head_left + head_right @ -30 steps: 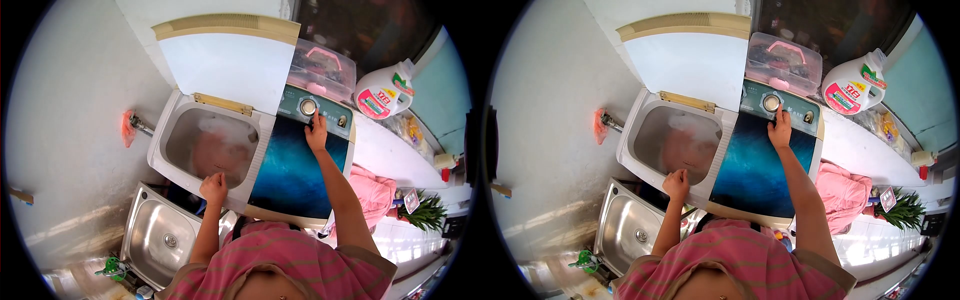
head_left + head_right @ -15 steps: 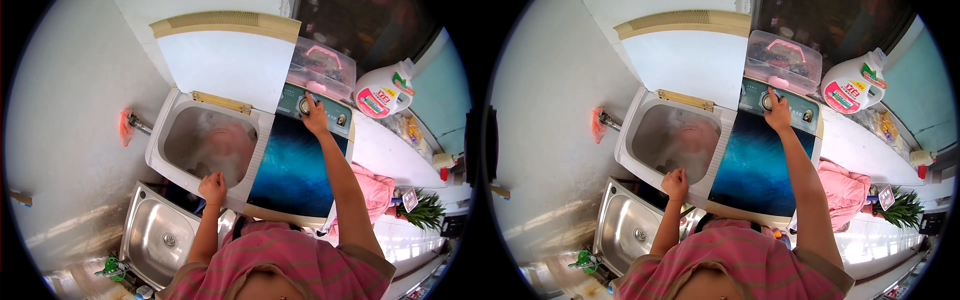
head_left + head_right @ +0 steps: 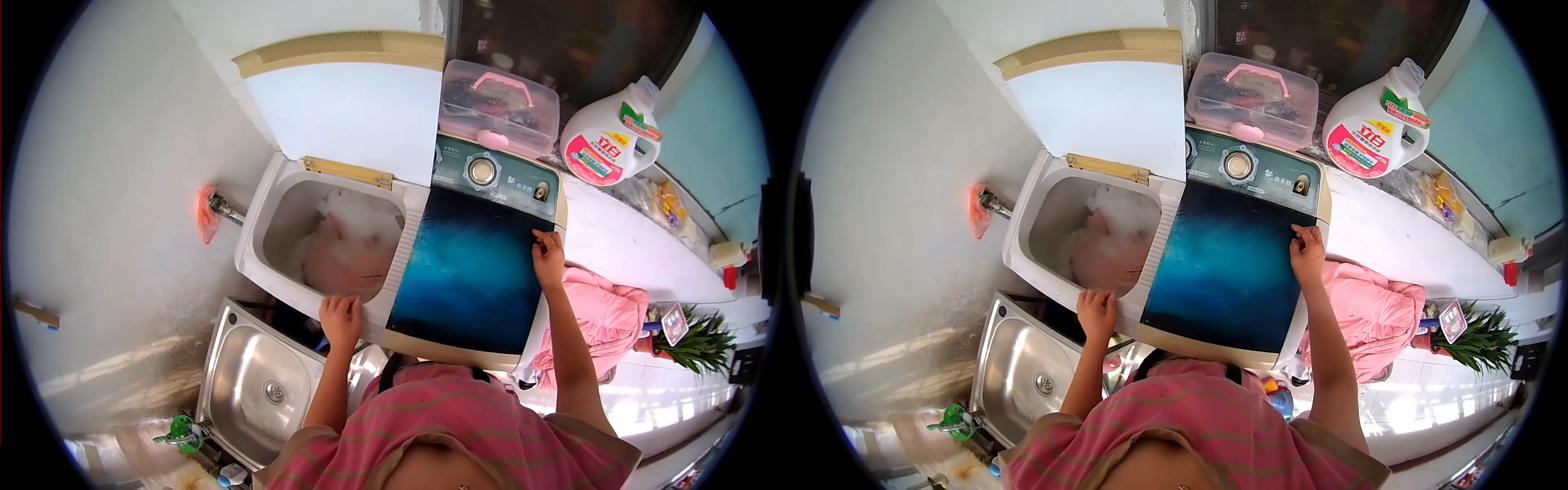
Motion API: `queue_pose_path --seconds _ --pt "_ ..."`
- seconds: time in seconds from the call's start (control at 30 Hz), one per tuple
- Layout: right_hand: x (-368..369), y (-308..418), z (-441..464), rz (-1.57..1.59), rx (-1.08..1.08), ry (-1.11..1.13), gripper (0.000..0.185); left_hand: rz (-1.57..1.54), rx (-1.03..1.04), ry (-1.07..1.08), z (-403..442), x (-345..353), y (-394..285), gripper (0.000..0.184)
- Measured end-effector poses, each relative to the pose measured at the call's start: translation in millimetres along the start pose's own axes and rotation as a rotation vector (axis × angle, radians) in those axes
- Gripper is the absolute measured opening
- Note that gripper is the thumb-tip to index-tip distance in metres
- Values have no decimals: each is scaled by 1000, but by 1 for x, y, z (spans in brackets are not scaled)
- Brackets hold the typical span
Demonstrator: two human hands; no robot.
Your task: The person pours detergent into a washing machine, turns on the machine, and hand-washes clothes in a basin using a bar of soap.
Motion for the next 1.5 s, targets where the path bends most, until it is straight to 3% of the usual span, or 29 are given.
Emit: queue_pose_path --seconds 0.07,0.27,0.53,0.83,0.93,1.03,1.2,1.27,1.5 --pt "-6 1 -9 -21 -12 17 28 -61 -11 9 -12 3 -9 13" --pt "-5 25 -14 -194 -183 -25 27 61 52 135 -29 14 -43 52" --pt "-9 23 -19 -119 -239 6 25 117 -126 105 -42 40 -26 50" --pt "-10 21 -26 -118 -277 -10 24 173 -135 56 -45 46 -22 51" --pt "-3 9 -39 -109 -68 2 27 146 -135 33 -45 42 -22 51" --pt "10 56 -76 85 32 122 27 115 -159 20 -47 35 -26 50" --pt "64 129 -143 199 -96 383 25 17 -114 -23 -51 23 -27 51" --pt "69 160 -160 -165 -584 263 25 -15 -97 -7 -53 19 -27 53" --pt "72 156 -160 -97 -471 331 24 -42 -27 5 -72 9 -25 50"
Point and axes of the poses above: each hand's wrist, its own z-axis towards the middle knuckle, its own x-axis out of the palm, y = z × x, the point moved 7 cm from there along z, towards the middle knuckle
